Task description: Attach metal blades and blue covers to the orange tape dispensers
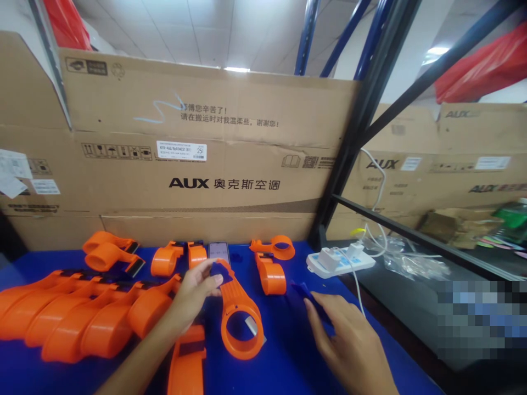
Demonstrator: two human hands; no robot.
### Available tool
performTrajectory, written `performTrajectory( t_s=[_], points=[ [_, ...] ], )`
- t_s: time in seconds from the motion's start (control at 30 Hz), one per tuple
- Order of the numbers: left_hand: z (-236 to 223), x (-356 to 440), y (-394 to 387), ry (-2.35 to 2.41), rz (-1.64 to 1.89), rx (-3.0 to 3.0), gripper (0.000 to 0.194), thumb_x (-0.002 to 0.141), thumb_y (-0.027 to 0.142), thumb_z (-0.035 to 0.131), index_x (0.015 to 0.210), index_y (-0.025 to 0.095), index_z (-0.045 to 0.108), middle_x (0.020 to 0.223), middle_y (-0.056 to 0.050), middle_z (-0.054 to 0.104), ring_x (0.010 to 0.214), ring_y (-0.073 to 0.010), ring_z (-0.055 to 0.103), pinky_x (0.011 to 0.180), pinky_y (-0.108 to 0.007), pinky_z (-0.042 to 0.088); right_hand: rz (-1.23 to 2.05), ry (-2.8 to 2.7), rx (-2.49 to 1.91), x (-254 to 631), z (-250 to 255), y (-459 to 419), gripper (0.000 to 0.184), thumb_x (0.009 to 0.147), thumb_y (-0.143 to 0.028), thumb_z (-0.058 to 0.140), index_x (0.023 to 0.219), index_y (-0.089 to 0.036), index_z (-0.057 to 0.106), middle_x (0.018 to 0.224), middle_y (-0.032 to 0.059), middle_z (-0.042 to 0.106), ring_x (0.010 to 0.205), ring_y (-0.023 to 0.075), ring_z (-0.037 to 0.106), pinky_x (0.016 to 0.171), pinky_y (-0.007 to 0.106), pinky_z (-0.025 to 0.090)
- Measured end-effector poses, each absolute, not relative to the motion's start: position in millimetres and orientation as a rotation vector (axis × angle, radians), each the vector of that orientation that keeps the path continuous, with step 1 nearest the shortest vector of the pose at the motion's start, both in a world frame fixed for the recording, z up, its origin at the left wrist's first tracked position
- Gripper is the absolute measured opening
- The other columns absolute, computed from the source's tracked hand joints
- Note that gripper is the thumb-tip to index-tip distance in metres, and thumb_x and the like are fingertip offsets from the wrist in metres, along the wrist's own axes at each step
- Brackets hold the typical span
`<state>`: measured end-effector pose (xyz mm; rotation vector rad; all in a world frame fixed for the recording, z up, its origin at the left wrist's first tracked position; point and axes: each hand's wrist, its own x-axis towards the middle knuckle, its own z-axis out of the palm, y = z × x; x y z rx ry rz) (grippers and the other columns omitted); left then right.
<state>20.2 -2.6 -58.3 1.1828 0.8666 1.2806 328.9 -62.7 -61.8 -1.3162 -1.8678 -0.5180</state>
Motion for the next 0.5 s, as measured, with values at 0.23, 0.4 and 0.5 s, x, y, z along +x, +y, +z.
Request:
performTrajectory(
  t_s=[0.23, 0.4, 0.5],
  points=[
    [-57, 22, -4, 0.861, 1.316, 1.136, 0.038, 0.082, 0.031, 0.075, 0.117, 0.019, 0.07, 0.115, -0.012, 0.074, 0.104, -0.0268, 0.07, 0.075, -0.031, 0.059, 0.216, -1.614, -1.162, 280, -26, -61, 0.038, 0.105, -0.038, 0.043, 0.134, -0.023, 0.062, 0.126, 0.0102, 0.073, 0.114, 0.0292, 0.07, 0.094, 0.04, 0.058],
    [-53, 22, -5, 0.808, 1.315, 1.152, 0.037, 0.083, 0.03, 0.074, 0.118, 0.019, 0.07, 0.121, -0.013, 0.073, 0.108, -0.0292, 0.07, 0.075, -0.031, 0.06, 0.658, -1.745, -0.91, 232, 3, -42, 0.041, 0.091, -0.044, 0.069, 0.125, -0.024, 0.06, 0.126, 0.0091, 0.069, 0.115, 0.0296, 0.067, 0.099, 0.043, 0.055],
    [-51, 22, -4, 0.782, 1.345, 1.129, 0.036, 0.082, 0.032, 0.076, 0.115, 0.018, 0.071, 0.122, -0.013, 0.073, 0.109, -0.0303, 0.069, 0.077, -0.033, 0.06, 0.749, -1.852, -0.886, 217, 14, -28, 0.044, 0.085, -0.037, 0.077, 0.123, -0.024, 0.06, 0.117, 0.0066, 0.07, 0.107, 0.026, 0.068, 0.101, 0.045, 0.054]
  ],
)
